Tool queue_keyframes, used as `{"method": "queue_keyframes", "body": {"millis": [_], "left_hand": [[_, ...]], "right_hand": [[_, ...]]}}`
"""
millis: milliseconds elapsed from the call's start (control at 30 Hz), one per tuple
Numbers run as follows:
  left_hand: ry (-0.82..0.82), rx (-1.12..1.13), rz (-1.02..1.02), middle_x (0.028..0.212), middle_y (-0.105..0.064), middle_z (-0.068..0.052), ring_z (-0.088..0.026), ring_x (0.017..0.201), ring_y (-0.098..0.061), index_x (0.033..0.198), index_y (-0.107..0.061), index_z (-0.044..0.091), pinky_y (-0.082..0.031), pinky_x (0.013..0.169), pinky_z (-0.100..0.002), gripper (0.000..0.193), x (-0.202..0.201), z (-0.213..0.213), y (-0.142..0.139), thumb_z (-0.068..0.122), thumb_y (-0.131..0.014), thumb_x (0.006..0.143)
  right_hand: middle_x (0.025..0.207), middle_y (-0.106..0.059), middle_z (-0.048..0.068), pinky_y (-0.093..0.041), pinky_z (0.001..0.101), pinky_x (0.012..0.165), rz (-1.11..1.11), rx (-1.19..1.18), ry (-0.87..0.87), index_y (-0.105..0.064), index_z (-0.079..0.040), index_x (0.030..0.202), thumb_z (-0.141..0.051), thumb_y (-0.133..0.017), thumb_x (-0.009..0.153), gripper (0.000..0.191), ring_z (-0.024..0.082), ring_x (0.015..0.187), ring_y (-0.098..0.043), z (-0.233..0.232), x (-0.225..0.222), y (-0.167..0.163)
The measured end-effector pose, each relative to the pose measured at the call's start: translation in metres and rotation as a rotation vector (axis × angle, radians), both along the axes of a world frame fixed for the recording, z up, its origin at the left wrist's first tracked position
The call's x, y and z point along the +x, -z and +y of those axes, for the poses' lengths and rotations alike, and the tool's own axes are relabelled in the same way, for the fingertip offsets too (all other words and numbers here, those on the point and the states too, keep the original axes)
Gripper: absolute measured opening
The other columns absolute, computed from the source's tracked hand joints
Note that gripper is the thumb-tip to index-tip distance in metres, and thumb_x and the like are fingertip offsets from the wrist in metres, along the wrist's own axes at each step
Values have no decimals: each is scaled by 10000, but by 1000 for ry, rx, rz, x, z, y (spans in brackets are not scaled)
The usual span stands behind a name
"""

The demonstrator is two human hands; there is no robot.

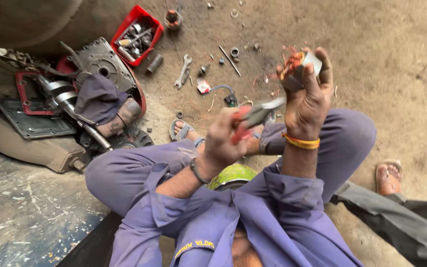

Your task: The person sits on the ground holding a motor stator and uses red-handled pliers to pull and cut the copper wire windings out of the metal housing. They repeatedly grip, tear and extract the copper coils, then set the pliers down and handle the emptied housing at the end.

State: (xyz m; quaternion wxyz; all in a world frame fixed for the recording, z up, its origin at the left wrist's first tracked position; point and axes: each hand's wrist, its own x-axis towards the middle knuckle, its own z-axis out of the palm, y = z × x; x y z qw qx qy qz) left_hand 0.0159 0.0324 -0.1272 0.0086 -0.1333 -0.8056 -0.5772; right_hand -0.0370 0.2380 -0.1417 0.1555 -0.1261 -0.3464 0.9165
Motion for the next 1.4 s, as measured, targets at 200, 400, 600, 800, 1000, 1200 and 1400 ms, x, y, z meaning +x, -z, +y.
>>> {"method": "queue_keyframes", "body": {"millis": [200, 400, 600, 800, 1000, 1200, 1400], "left_hand": [[27, -204, -227, 1008, -690, -263, -454, 947, -691, 1236, -562, 20, -539, 773, -510, 406, -16, -2, 3, 92, -640, 845], [443, -118, -471, 919, -701, -130, -254, 837, -706, 1186, -625, 53, -556, 749, -388, 243, -17, -31, -17, 230, -606, 1020], [714, 92, -984, 957, -709, -27, -112, 804, -641, 1297, -645, 68, -529, 667, -285, 390, -14, -27, -31, 336, -581, 1021], [808, 235, -1005, 1097, -672, -10, -96, 873, -614, 1401, -542, 96, -528, 705, -284, 473, -5, -31, -38, 336, -591, 997], [907, 347, -1025, 1253, -690, -93, -154, 1116, -673, 1441, -547, 25, -575, 907, -314, 507, -5, -28, -41, 326, -609, 1038], [900, 761, -1367, 1327, -622, -152, -223, 1141, -675, 1527, -420, 37, -587, 858, -335, 647, -7, -30, -43, 348, -649, 1008], [786, 1191, -1726, 1131, -557, -78, -116, 830, -524, 1588, -351, 85, -481, 658, -258, 604, 0, -33, -55, 290, -615, 1084]], "right_hand": [[1346, -682, 112, -616, 527, 997, 56, -14, -65, -558, -114, 1417, -93, -700, 1057, 388, 277, 1153, -699, -1, 6, -11], [1171, -702, 71, -615, 537, 858, -12, -254, -71, -625, -131, 1330, -275, -649, 1062, 305, 283, 1049, -732, 2, 4, -13], [1083, -681, 61, -623, 568, 807, -39, -240, 16, -624, -102, 1232, -212, -623, 1023, 236, 283, 1002, -719, 15, 5, -6], [1046, -635, 77, -618, 568, 861, 157, -195, -24, -568, -78, 1219, -170, -577, 1008, 230, 285, 1002, -697, 19, 9, -2], [1039, -595, 98, -609, 559, 865, 267, -83, -26, -562, -56, 1187, -167, -532, 1001, 219, 283, 1020, -633, 16, 14, -2], [1058, -597, 73, -597, 555, 904, 444, -67, -129, -585, -73, 1178, -182, -522, 1026, 197, 262, 1035, -626, 21, 12, 2], [1046, -610, 63, -607, 536, 872, 561, -38, -210, -611, -81, 1133, -200, -516, 1021, 188, 254, 1008, -637, 22, 8, 2]]}}
